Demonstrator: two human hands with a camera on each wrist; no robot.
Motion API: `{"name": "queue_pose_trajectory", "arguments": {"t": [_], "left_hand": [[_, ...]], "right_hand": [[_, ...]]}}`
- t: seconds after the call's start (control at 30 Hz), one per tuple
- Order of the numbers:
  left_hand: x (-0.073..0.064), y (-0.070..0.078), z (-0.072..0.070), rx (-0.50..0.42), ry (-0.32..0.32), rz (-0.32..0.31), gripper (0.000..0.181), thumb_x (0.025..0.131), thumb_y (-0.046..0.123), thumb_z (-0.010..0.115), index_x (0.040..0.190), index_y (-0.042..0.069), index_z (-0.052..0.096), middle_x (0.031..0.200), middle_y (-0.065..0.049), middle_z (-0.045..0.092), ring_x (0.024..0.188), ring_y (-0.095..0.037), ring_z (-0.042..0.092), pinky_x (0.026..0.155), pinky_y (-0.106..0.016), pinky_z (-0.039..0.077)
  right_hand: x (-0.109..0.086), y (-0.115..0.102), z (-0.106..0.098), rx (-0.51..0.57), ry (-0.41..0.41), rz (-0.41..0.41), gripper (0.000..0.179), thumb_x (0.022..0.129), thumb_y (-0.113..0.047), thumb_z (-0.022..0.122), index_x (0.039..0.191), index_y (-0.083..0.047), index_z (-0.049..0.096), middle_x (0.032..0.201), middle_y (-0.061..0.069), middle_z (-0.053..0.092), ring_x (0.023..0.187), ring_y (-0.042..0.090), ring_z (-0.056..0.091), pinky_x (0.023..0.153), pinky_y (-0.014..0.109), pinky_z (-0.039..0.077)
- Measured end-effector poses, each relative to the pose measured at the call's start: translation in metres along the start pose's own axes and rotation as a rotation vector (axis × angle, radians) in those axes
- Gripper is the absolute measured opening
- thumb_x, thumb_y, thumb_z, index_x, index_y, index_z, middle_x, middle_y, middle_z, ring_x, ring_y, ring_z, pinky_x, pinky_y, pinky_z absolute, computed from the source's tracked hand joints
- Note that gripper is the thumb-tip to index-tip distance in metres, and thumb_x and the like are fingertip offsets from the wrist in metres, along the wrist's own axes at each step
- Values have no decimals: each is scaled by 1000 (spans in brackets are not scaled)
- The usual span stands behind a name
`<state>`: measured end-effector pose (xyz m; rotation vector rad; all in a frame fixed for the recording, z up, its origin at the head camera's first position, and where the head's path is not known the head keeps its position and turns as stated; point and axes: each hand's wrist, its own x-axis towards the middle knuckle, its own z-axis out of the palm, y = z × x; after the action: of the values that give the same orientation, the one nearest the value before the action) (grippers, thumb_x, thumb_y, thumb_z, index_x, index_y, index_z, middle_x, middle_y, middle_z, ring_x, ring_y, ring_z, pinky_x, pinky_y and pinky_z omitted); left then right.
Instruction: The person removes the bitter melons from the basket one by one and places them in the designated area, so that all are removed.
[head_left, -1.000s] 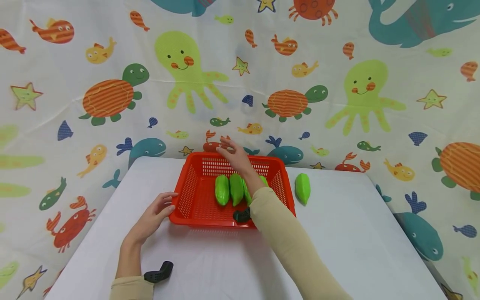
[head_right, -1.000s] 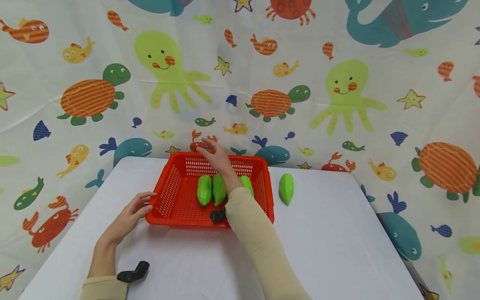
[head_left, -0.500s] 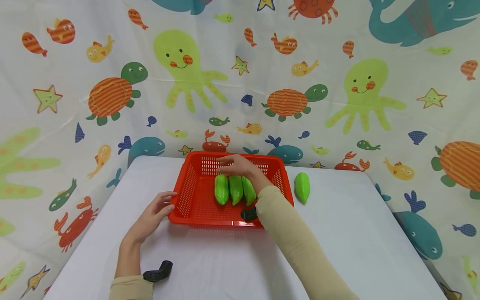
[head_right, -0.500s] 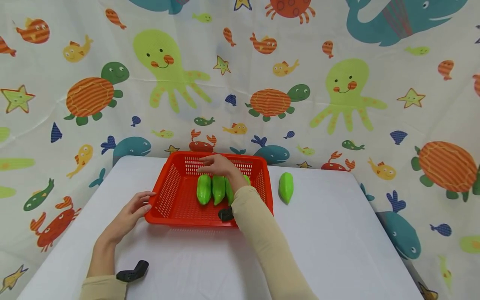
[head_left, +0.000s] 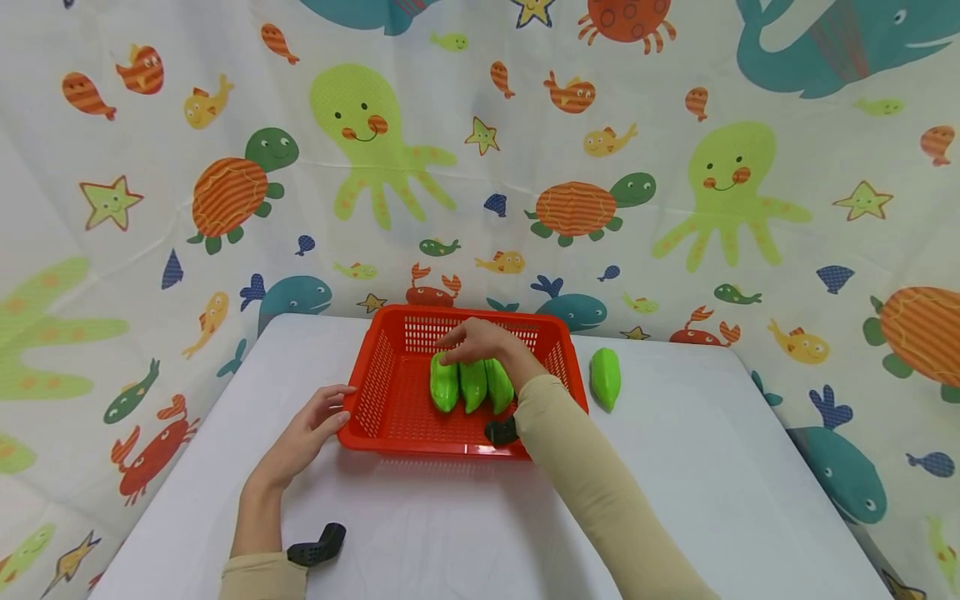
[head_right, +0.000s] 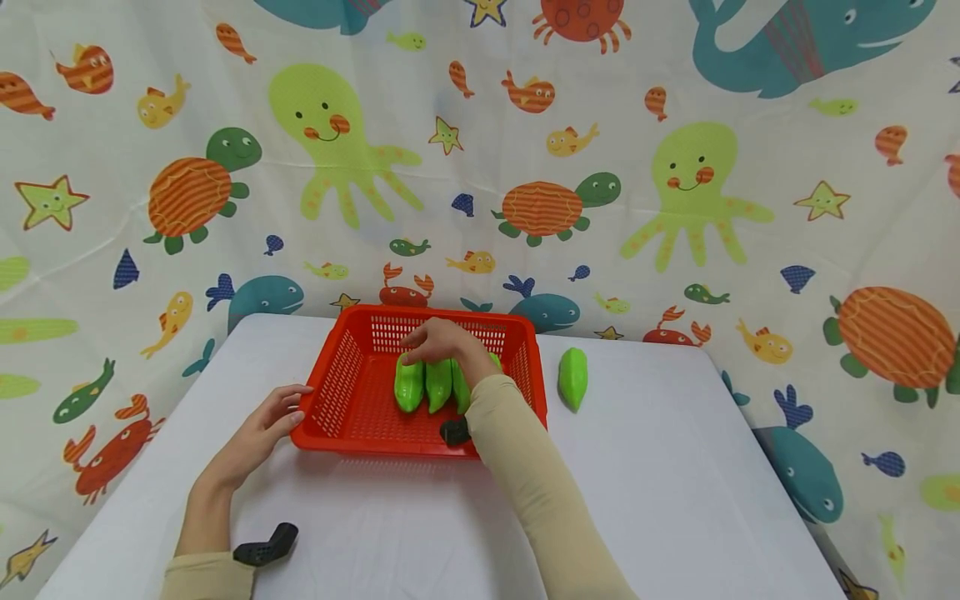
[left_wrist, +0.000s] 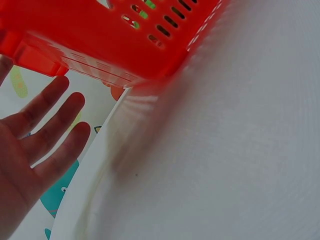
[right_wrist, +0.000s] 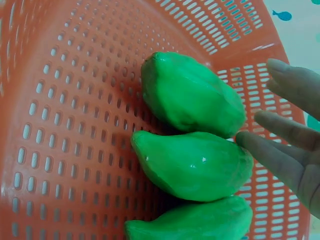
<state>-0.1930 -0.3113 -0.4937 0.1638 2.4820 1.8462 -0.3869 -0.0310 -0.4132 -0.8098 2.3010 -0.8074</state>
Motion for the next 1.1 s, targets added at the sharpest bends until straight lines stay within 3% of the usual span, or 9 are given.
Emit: {"name": "queue_pose_trajectory", "arguments": {"t": [0.4, 0.57, 0.8, 1.1], "left_hand": [[-2, 1, 2, -1, 3, -7, 49, 100, 31, 54, 144, 16, 39, 143, -16, 42, 129, -37, 44, 96, -44, 49], [-3, 1, 4, -1, 8, -19, 50, 100, 33, 55, 144, 17, 39, 144, -16, 42, 129, -37, 43, 98, -53, 47], [-4, 2, 3, 8, 10, -28, 51, 99, 35, 55, 145, 19, 38, 145, -15, 41, 130, -37, 42, 98, -55, 46], [-6, 3, 4, 5, 19, -26, 51, 99, 35, 56, 145, 19, 38, 144, -15, 41, 130, -37, 43, 98, -56, 46]], "right_hand": [[0, -4, 3, -101, -37, 12, 36, 90, -27, 72, 125, -17, 69, 123, 2, 66, 99, 13, 66, 86, 27, 53], [1, -5, 3, -137, -52, 5, 37, 90, -26, 72, 125, -17, 68, 125, 4, 65, 105, 14, 64, 85, 25, 53], [4, -9, 6, -264, -84, -7, 38, 91, -30, 69, 128, -19, 67, 127, 0, 64, 112, 15, 58, 95, 29, 47], [12, -11, 11, -317, -133, -16, 39, 91, -28, 70, 129, -17, 66, 130, 2, 62, 116, 16, 55, 98, 28, 45]]}}
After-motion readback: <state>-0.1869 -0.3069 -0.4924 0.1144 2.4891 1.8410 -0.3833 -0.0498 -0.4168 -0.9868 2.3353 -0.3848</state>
